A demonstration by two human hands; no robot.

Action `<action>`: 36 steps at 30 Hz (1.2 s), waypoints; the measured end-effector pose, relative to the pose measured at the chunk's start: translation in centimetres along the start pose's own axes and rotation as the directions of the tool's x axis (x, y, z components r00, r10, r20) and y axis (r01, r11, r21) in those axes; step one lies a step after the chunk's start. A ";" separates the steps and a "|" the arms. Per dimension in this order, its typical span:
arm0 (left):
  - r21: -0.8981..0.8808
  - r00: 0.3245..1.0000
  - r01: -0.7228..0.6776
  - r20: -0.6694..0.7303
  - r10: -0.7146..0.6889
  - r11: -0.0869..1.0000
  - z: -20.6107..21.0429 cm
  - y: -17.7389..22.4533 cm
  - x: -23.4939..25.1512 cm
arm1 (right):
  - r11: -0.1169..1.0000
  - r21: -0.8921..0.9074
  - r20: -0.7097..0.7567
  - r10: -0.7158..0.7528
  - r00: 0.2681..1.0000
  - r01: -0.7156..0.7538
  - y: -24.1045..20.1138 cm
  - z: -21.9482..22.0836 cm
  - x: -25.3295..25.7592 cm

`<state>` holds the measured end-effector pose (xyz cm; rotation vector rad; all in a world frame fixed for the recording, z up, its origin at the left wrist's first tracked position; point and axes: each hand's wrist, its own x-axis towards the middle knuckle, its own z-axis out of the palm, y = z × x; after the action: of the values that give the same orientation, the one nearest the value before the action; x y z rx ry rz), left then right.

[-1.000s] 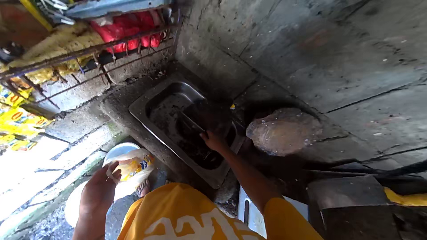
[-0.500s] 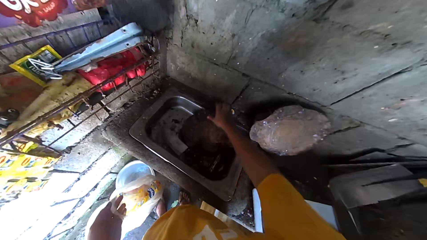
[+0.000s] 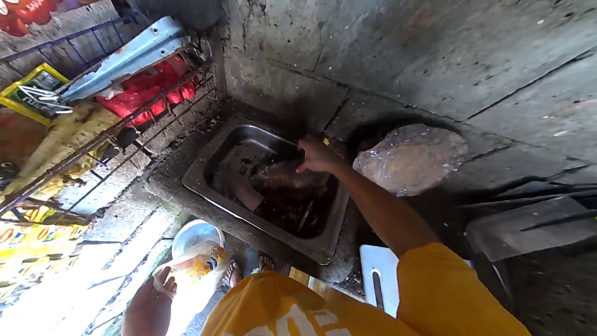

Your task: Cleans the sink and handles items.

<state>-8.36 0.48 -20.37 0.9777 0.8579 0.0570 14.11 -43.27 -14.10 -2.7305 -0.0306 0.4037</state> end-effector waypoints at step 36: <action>0.223 0.948 0.067 0.290 -0.132 0.972 2.3 -2.5 1.6 | 0.954 -0.205 -0.366 0.134 0.921 -0.221 23.5 -11.7 -17.8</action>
<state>-6.51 -1.94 -22.60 1.1056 0.6357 -0.2719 -0.43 -70.63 -7.56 -3.0182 0.2856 -0.0492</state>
